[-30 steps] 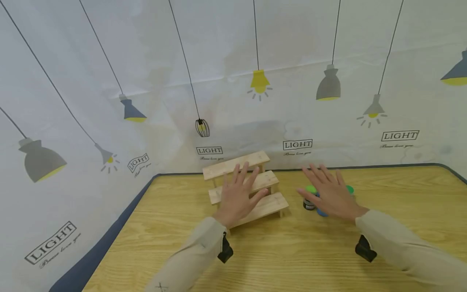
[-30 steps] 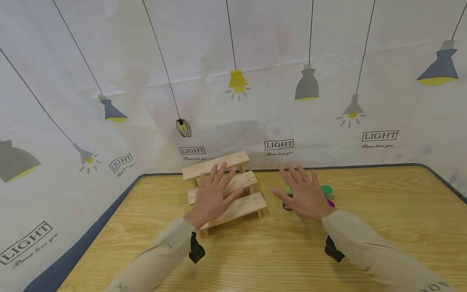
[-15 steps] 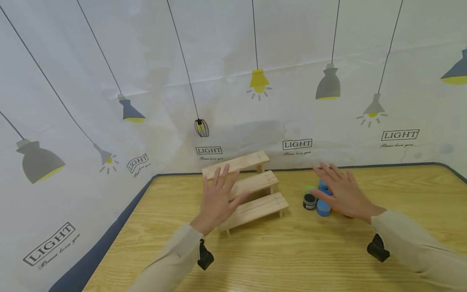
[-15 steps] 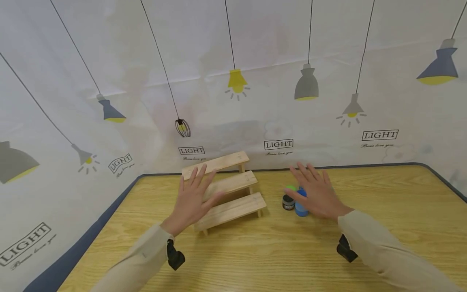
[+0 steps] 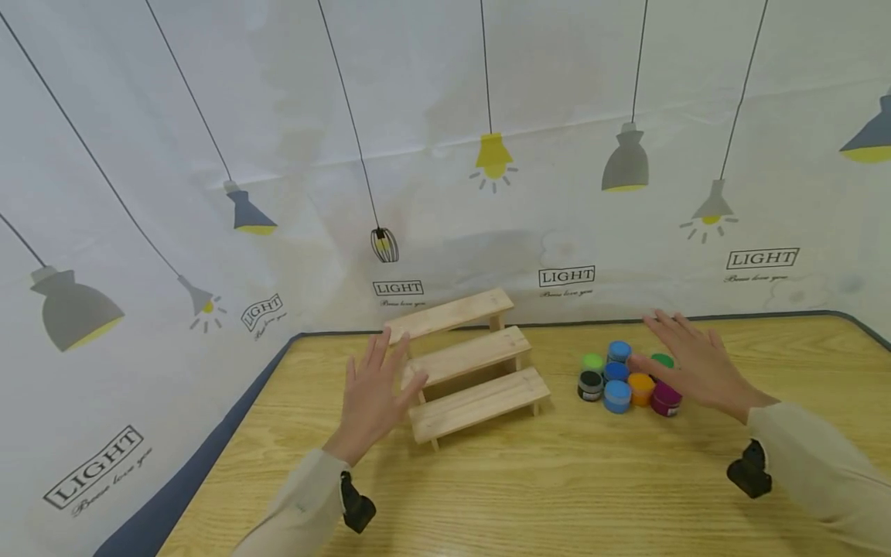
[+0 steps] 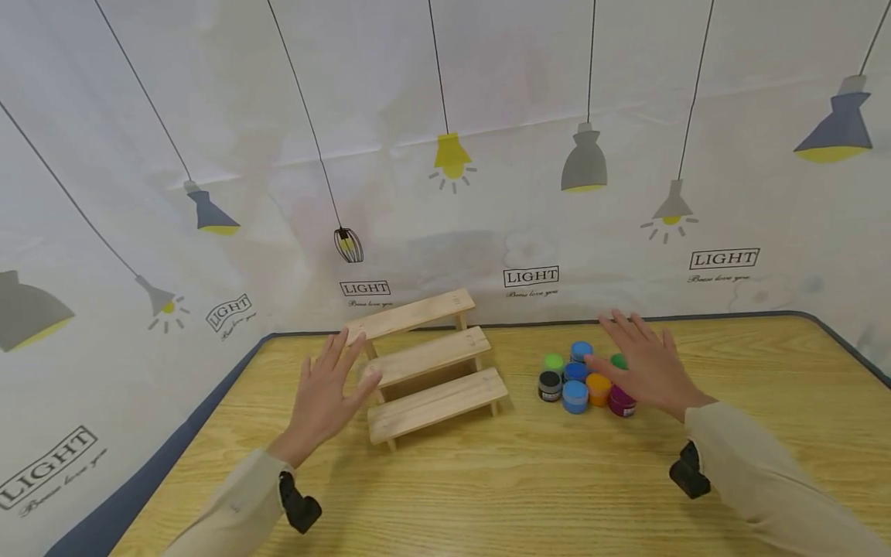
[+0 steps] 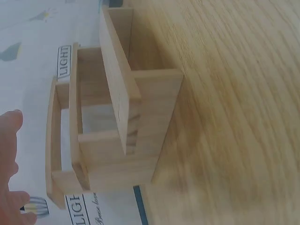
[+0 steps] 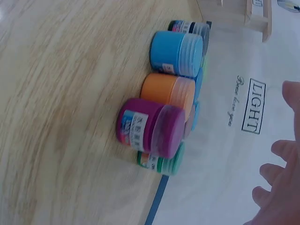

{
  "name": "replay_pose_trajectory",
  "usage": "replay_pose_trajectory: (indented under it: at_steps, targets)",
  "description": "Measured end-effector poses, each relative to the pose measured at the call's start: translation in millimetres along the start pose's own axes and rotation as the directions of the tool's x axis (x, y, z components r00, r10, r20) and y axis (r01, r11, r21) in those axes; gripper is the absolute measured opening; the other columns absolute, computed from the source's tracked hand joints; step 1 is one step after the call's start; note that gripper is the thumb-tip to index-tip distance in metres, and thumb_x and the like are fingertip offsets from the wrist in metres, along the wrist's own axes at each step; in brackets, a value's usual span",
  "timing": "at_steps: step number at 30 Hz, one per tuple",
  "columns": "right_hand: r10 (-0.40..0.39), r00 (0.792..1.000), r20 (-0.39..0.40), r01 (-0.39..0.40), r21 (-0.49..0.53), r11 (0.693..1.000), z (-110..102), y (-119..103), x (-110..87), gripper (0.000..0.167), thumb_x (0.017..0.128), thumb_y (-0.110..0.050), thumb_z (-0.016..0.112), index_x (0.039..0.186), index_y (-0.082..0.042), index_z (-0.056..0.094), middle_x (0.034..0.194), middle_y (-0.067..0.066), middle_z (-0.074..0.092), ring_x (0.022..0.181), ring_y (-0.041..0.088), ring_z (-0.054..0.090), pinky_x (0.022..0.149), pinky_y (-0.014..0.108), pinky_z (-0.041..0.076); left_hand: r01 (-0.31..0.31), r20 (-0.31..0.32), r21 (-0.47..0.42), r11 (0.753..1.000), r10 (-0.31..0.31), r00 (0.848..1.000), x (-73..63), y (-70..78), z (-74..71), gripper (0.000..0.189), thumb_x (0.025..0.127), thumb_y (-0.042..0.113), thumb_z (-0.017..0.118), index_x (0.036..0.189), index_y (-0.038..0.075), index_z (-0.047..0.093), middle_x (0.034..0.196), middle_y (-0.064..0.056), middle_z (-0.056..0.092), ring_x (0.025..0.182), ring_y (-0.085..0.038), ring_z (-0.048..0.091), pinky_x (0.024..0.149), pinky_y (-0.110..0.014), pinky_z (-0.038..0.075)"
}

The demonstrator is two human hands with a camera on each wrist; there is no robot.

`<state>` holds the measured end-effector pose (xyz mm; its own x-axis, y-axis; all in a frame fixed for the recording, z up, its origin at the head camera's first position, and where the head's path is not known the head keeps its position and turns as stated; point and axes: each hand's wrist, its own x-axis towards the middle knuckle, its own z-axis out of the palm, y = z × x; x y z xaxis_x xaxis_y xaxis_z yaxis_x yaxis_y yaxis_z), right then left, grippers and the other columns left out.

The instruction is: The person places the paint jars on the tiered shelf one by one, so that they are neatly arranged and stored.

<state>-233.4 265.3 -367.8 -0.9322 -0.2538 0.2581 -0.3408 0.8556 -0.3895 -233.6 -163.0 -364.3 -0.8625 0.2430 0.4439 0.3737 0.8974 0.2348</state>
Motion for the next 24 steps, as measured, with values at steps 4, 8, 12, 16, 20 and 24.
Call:
replay_pose_trajectory:
  at_steps: [4, 8, 12, 16, 20, 24]
  targets:
    - [-0.004, 0.999, -0.047, 0.005, 0.021, 1.0, -0.7, 8.7, -2.6, 0.07, 0.09, -0.039, 0.049, 0.138, 0.003, 0.021, 0.138, 0.03, 0.018, 0.124, 0.049, 0.012, 0.092, 0.069, 0.0, 0.029, -0.021, -0.059, 0.998, -0.031, 0.999, -7.5, -9.8, -3.8, 0.067, 0.086, 0.046, 0.051, 0.141, 0.015, 0.026, 0.144, -0.01, 0.021, 0.13, -0.031, 0.018, 0.1, -0.058, 0.012]
    - [-0.016, 0.997, -0.076, 0.022, 0.076, 0.997, 0.1, 16.2, -4.9, 0.065, 0.091, -0.033, 0.049, 0.137, 0.006, 0.023, 0.137, 0.032, 0.019, 0.12, 0.052, 0.018, 0.092, 0.068, 0.007, 0.049, -0.005, -0.101, 0.994, -0.05, 0.999, -14.7, -17.8, -4.2, 0.068, 0.087, 0.044, 0.051, 0.141, 0.013, 0.024, 0.143, -0.012, 0.022, 0.129, -0.032, 0.019, 0.101, -0.055, 0.016]
    - [0.014, 0.999, -0.041, -0.007, 0.159, 0.987, 0.1, 21.7, -7.5, 0.063, 0.091, -0.031, 0.049, 0.136, 0.007, 0.024, 0.137, 0.033, 0.018, 0.119, 0.053, 0.019, 0.091, 0.067, 0.016, 0.093, 0.026, -0.151, 0.984, -0.09, 0.996, -20.5, -23.6, -2.0, 0.07, 0.085, 0.045, 0.053, 0.142, 0.016, 0.023, 0.144, -0.013, 0.021, 0.128, -0.034, 0.021, 0.099, -0.056, 0.019]
    - [0.047, 0.999, -0.003, -0.045, 0.192, 0.98, 1.6, 27.5, -9.2, 0.062, 0.092, -0.03, 0.048, 0.135, 0.008, 0.024, 0.134, 0.034, 0.022, 0.117, 0.053, 0.021, 0.089, 0.066, 0.02, 0.157, 0.068, -0.222, 0.962, -0.145, 0.987, -25.5, -27.4, 0.6, 0.071, 0.084, 0.046, 0.055, 0.142, 0.019, 0.023, 0.143, -0.013, 0.021, 0.127, -0.035, 0.024, 0.096, -0.059, 0.024]
    - [0.064, 0.998, -0.003, -0.062, 0.201, 0.978, 3.9, 31.8, -10.4, 0.058, 0.092, -0.027, 0.049, 0.132, 0.01, 0.029, 0.129, 0.034, 0.03, 0.113, 0.052, 0.029, 0.086, 0.064, 0.027, 0.24, 0.138, -0.35, 0.905, -0.203, 0.969, -30.6, -29.3, 4.7, 0.072, 0.083, 0.045, 0.056, 0.141, 0.016, 0.025, 0.143, -0.012, 0.022, 0.128, -0.033, 0.022, 0.098, -0.057, 0.022]
    - [0.073, 0.997, -0.011, -0.068, 0.227, 0.972, 7.2, 34.7, -11.3, 0.054, 0.092, -0.024, 0.049, 0.129, 0.011, 0.032, 0.125, 0.034, 0.035, 0.109, 0.05, 0.035, 0.085, 0.061, 0.032, 0.3, 0.187, -0.455, 0.838, -0.24, 0.953, -34.2, -29.9, 12.5, 0.071, 0.082, 0.04, 0.061, 0.139, 0.012, 0.028, 0.141, -0.012, 0.027, 0.128, -0.031, 0.024, 0.101, -0.052, 0.022]
